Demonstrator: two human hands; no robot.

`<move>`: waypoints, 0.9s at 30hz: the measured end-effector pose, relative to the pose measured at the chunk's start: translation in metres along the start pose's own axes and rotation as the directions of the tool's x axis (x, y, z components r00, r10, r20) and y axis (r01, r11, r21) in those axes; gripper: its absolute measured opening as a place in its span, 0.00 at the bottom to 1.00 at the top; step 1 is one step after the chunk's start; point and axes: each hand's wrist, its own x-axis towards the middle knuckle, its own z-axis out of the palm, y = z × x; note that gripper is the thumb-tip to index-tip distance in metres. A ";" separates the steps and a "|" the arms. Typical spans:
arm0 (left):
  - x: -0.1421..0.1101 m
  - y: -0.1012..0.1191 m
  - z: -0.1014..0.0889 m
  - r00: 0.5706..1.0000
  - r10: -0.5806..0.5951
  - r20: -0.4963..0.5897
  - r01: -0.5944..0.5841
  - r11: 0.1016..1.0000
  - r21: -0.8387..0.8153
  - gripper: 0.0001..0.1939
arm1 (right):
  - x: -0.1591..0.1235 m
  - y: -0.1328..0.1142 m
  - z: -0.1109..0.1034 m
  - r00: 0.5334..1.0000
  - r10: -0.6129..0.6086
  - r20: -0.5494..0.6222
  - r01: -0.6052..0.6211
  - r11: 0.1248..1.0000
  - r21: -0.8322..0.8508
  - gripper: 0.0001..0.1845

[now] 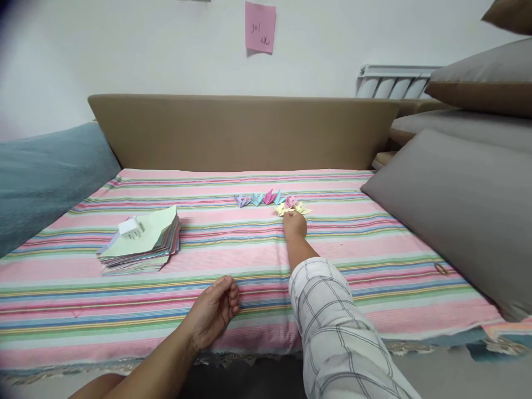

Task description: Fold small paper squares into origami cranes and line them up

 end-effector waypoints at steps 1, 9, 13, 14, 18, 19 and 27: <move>0.000 0.000 0.000 1.000 0.000 -0.002 0.000 1.000 0.002 0.15 | 0.000 0.001 0.001 1.000 0.003 0.004 -0.003 1.000 0.006 0.13; 0.000 0.000 0.001 1.000 0.011 0.003 -0.011 1.000 0.021 0.15 | -0.003 0.004 -0.001 1.000 0.001 -0.002 -0.001 0.996 0.086 0.11; 0.001 -0.002 0.001 1.000 0.018 0.023 -0.019 0.999 0.040 0.15 | -0.010 0.002 -0.008 1.000 -0.009 -0.023 0.013 0.987 0.163 0.09; 0.001 -0.002 0.000 0.999 0.020 0.032 -0.022 0.998 0.060 0.15 | -0.012 -0.001 -0.010 0.999 -0.011 -0.034 0.017 0.982 0.190 0.09; 0.003 0.014 -0.006 0.978 0.204 0.048 -0.208 0.914 0.348 0.15 | -0.027 -0.019 -0.024 0.997 -0.028 -0.073 0.051 0.942 0.333 0.11; 0.003 0.022 -0.010 0.949 0.311 0.057 -0.299 0.822 0.485 0.14 | -0.033 -0.025 -0.030 0.996 -0.034 -0.078 0.060 0.927 0.370 0.12; -0.021 0.114 -0.073 0.346 0.938 -0.026 -0.121 0.072 0.990 0.10 | -0.129 -0.046 -0.110 0.966 -0.045 0.253 -0.220 0.365 0.905 0.15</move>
